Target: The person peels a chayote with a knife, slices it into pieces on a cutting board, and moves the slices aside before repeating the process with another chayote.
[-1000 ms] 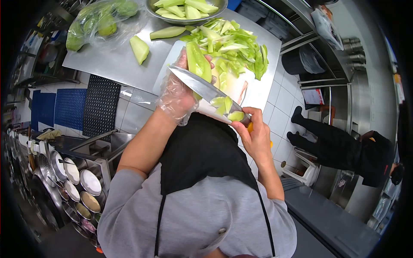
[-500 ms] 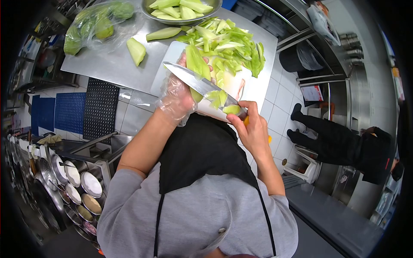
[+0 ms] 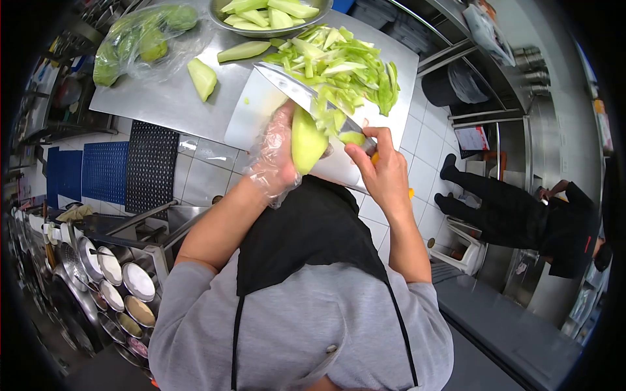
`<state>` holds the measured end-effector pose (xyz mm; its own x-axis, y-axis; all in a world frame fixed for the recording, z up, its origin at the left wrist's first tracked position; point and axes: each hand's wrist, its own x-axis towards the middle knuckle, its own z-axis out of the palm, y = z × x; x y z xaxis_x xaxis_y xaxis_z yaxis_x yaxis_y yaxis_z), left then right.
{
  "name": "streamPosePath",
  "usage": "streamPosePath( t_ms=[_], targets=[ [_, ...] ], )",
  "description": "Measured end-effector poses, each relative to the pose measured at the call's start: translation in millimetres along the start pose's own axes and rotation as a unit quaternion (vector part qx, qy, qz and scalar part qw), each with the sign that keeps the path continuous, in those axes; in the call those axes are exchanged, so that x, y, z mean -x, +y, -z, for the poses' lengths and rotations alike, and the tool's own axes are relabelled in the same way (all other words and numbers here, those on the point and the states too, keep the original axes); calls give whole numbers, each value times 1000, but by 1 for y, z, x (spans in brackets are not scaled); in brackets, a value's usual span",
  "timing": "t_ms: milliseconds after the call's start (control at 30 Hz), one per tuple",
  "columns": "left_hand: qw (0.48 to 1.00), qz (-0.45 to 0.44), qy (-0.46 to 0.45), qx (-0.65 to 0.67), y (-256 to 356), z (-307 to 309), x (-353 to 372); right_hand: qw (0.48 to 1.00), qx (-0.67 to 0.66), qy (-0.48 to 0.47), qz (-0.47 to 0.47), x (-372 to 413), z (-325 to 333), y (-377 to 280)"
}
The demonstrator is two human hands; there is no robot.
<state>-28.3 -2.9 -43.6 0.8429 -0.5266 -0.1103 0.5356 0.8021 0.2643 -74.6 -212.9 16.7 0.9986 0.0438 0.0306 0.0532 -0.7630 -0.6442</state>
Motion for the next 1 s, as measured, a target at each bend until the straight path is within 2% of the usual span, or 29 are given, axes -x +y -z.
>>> streamPosePath(
  t_ms=[100,233,333,433,533,633,733,1000],
  targets=[
    [982,-81,170,-35,2,-10,-1,999,4,-28,-19,18,10,2],
    [982,-111,151,16,19,-23,3,999,-2,-37,0,44,12,13],
    [976,-131,172,-16,21,-21,-3,1000,15,-23,13,50,13,17],
    [975,-134,172,-51,19,-29,-2,999,29,-15,11,49,12,18],
    [980,-114,159,-27,13,-28,-2,1000,-1,-19,-21,42,14,16],
    [984,-104,147,-4,11,-21,-6,999,-22,-21,-16,43,14,18],
    [965,-137,221,-42,18,-20,-7,999,-1,-34,7,50,15,17],
    [984,-88,151,-25,7,-17,-3,1000,4,-7,3,38,5,12]
  ],
)
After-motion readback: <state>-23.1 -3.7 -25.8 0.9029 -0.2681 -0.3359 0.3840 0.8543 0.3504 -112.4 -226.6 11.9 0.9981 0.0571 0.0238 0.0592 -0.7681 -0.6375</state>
